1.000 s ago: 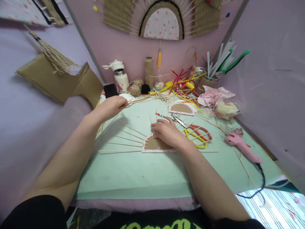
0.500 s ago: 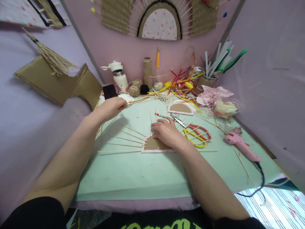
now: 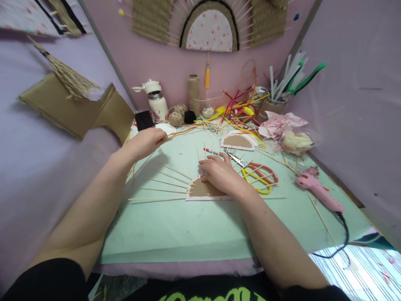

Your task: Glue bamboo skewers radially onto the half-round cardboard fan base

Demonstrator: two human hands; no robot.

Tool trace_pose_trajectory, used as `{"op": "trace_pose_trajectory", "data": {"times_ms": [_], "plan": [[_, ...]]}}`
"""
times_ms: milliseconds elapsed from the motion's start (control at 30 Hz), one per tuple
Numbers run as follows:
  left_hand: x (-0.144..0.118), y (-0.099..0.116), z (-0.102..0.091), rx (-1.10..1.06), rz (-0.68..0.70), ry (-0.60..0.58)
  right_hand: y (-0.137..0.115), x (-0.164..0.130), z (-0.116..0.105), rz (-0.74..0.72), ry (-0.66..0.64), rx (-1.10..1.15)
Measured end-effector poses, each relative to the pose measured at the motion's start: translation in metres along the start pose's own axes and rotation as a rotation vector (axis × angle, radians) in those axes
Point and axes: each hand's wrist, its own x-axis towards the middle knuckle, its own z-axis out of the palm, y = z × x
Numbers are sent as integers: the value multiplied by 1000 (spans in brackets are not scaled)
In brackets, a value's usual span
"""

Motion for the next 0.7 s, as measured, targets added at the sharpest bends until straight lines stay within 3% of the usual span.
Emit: {"op": "trace_pose_trajectory", "data": {"times_ms": [700], "plan": [[0, 2, 2, 8, -14, -8, 1, 3, 3, -9, -14, 14]]}}
